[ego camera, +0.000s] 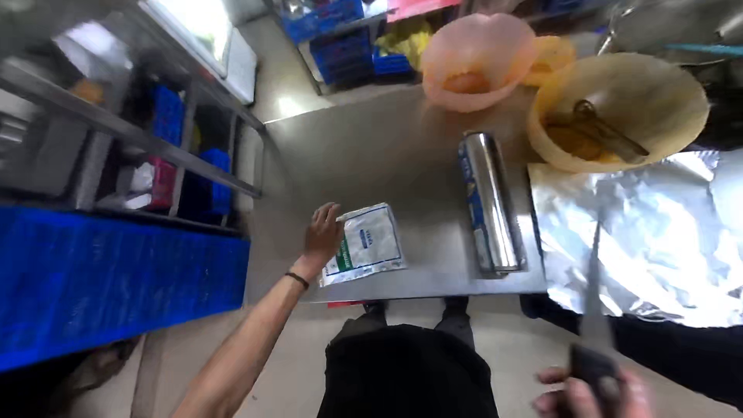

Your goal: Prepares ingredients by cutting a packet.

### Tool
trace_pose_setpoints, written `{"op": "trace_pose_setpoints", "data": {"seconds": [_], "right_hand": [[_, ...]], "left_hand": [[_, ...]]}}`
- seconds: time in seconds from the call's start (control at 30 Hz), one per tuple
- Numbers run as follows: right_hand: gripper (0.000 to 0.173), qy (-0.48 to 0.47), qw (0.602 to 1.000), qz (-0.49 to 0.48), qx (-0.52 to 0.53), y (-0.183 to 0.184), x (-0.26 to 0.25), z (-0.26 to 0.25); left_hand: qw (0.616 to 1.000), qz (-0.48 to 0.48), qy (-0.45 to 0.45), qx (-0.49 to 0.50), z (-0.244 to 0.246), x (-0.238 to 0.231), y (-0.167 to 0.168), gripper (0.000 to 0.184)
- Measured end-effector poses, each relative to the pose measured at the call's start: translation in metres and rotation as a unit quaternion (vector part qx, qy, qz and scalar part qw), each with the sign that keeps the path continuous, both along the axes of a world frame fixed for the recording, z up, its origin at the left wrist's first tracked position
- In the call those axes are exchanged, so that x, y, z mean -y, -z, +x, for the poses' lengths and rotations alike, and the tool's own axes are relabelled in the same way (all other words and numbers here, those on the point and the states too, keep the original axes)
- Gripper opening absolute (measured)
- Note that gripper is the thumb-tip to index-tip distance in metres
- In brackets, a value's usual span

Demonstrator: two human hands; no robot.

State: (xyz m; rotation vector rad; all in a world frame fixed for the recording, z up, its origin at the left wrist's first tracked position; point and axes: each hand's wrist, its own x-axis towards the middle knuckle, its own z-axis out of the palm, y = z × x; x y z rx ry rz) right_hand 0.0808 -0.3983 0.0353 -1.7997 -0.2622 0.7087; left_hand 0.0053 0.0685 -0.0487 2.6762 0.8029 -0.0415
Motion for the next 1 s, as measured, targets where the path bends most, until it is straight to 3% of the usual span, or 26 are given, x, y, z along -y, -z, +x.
{"op": "trace_pose_setpoints", "data": {"seconds": [0.1, 0.17, 0.3, 0.4, 0.5, 0.63, 0.8, 1.0], "right_hand": [[0.048, 0.031, 0.999, -0.026, -0.029, 0.034, -0.068, -0.077], [0.042, 0.039, 0.997, -0.063, -0.025, 0.049, -0.103, -0.111], [0.043, 0.056, 0.993, -0.102, -0.003, 0.086, -0.141, -0.141], [0.041, 0.025, 0.990, -0.132, 0.036, 0.102, -0.144, -0.148], [0.042, 0.022, 0.978, -0.186, 0.090, 0.108, -0.160, -0.157], [0.055, -0.021, 0.948, -0.284, 0.140, 0.109, -0.205, -0.168], [0.073, -0.083, 0.910, -0.406, 0.016, 0.117, -0.242, -0.172], [0.069, -0.067, 0.874, -0.480, 0.034, 0.131, -0.253, -0.188]], "left_hand": [[0.999, 0.043, 0.014, 0.008, -0.046, -0.008, 0.064, 0.074], [0.998, 0.063, 0.026, 0.001, -0.053, 0.002, 0.086, 0.079], [0.997, -0.001, 0.021, 0.069, -0.041, 0.036, 0.074, 0.077], [0.985, -0.104, 0.016, 0.136, -0.076, 0.027, 0.043, 0.065], [0.974, -0.035, 0.136, 0.179, -0.121, 0.000, 0.065, 0.040], [0.921, 0.024, 0.334, 0.202, -0.153, -0.008, 0.105, 0.033], [0.906, 0.035, 0.369, 0.204, -0.158, -0.006, 0.116, 0.034], [0.901, 0.086, 0.370, 0.210, -0.157, 0.000, 0.124, 0.039]]}}
